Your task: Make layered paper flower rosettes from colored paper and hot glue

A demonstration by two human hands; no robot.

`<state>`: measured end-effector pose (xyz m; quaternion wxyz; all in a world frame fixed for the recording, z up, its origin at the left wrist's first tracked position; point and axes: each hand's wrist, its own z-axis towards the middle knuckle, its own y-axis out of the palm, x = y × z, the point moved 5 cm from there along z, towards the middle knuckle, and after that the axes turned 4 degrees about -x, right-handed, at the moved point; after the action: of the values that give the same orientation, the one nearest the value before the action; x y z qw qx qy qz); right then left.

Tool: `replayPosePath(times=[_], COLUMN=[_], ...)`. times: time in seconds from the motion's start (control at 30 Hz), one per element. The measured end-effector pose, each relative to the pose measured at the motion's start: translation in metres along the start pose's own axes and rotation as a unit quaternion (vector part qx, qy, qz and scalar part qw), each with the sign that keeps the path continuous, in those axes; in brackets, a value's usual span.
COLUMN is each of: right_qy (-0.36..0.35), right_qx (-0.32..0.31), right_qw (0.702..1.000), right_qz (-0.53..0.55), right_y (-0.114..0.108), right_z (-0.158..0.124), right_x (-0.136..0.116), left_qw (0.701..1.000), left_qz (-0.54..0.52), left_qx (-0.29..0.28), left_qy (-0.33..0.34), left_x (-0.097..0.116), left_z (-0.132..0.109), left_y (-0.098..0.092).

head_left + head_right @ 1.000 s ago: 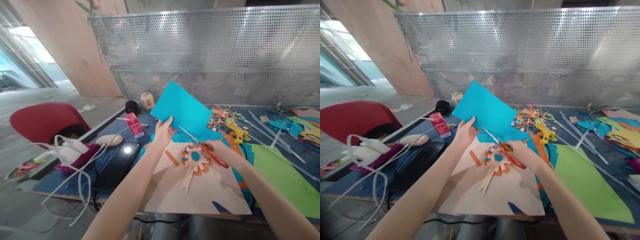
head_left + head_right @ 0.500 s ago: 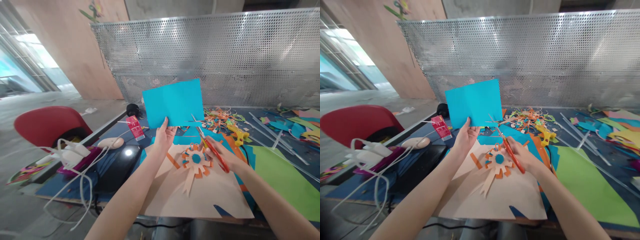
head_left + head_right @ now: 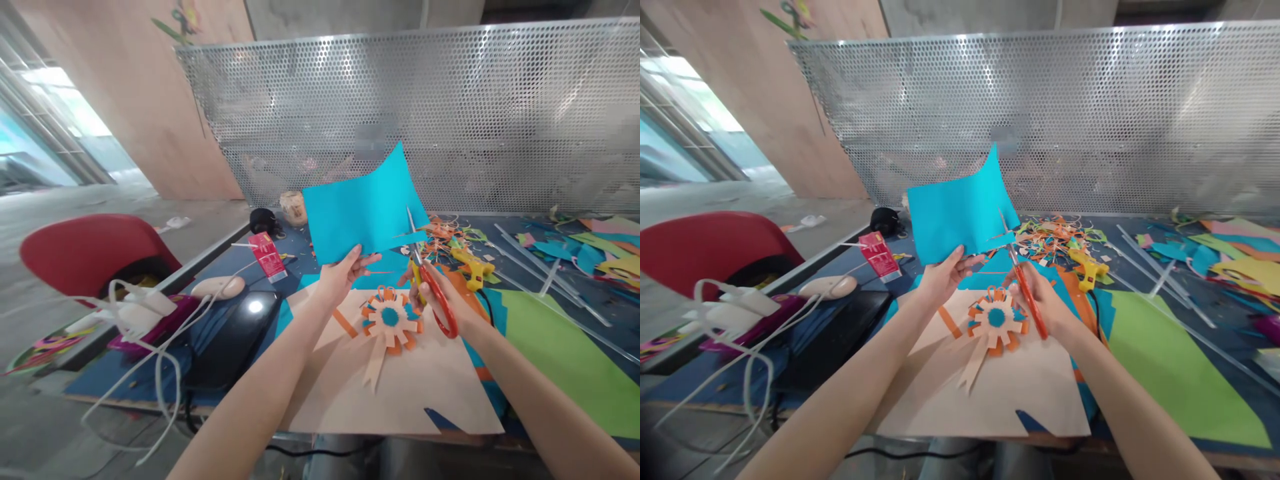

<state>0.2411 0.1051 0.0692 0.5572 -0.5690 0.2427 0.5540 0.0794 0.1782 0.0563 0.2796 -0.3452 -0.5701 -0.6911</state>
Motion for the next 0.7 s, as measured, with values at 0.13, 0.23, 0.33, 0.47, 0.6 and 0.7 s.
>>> replayPosePath(times=[0.13,0.23,0.33,0.47,0.6,0.7], right_qy=[-0.009,0.007,0.036,0.071,0.093,0.094], right_qx=[0.008,0.014,0.009,-0.001,-0.026,-0.026], right_qw=[1.000,0.999,0.995,0.971,0.950,0.954], right_qz=[-0.006,-0.031,-0.092,-0.230,-0.298,-0.285], right_y=[-0.001,-0.001,-0.002,-0.002,0.004,0.007], right_z=[0.000,0.000,0.001,0.002,0.001,0.001], right_x=[-0.003,-0.005,-0.004,0.002,0.002,-0.001], left_qw=[0.994,0.983,0.975,0.965,0.963,0.967], left_qz=[-0.072,-0.115,-0.136,-0.171,-0.187,-0.188], left_qx=[0.069,0.124,0.149,0.171,0.175,0.158], left_qy=[0.050,0.071,0.093,0.104,0.085,0.063], left_x=[0.013,0.022,0.030,0.031,0.021,0.011], left_z=[0.002,0.004,0.005,0.005,0.001,-0.004], left_y=[-0.005,-0.011,-0.016,-0.019,-0.014,-0.005])
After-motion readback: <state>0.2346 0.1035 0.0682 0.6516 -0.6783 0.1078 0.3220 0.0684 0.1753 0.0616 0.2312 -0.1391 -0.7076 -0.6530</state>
